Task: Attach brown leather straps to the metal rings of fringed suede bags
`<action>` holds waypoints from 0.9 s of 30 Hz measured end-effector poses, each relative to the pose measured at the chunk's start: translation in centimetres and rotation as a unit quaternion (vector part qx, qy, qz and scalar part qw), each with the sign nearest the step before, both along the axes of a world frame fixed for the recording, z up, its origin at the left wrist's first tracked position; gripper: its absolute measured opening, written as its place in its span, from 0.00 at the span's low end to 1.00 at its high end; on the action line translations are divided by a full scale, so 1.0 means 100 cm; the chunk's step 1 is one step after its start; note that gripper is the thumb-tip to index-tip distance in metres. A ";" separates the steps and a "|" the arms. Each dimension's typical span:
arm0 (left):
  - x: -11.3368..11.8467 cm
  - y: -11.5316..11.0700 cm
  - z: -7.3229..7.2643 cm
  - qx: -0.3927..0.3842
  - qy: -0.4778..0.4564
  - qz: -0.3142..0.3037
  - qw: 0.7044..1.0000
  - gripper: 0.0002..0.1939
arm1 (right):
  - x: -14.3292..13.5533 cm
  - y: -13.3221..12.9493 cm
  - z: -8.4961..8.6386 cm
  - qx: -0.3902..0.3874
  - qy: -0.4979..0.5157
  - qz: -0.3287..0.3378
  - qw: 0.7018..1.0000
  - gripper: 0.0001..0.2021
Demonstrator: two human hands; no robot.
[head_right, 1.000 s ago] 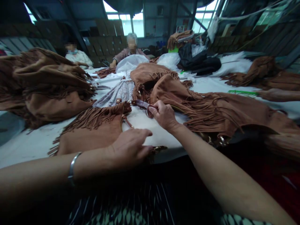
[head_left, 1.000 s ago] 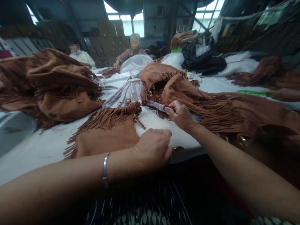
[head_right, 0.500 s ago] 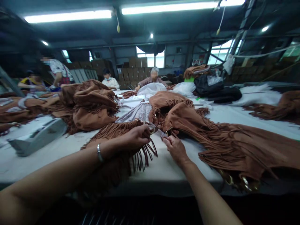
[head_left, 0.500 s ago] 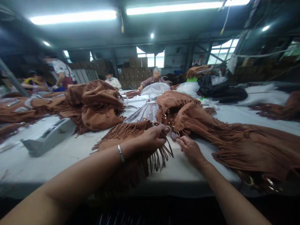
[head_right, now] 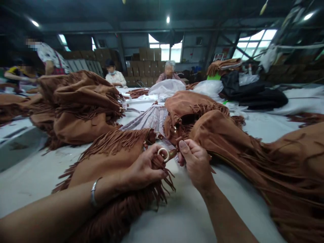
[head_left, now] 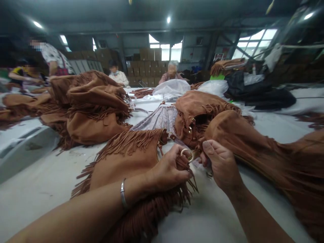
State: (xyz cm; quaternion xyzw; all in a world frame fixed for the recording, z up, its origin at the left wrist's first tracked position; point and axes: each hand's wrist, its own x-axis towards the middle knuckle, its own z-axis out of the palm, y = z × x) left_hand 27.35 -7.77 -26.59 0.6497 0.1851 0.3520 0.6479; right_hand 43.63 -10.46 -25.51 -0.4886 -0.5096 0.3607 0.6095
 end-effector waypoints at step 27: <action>0.001 0.006 0.000 0.074 0.043 -0.072 0.994 0.32 | 0.011 -0.009 -0.016 -0.053 -0.058 0.122 0.989 0.12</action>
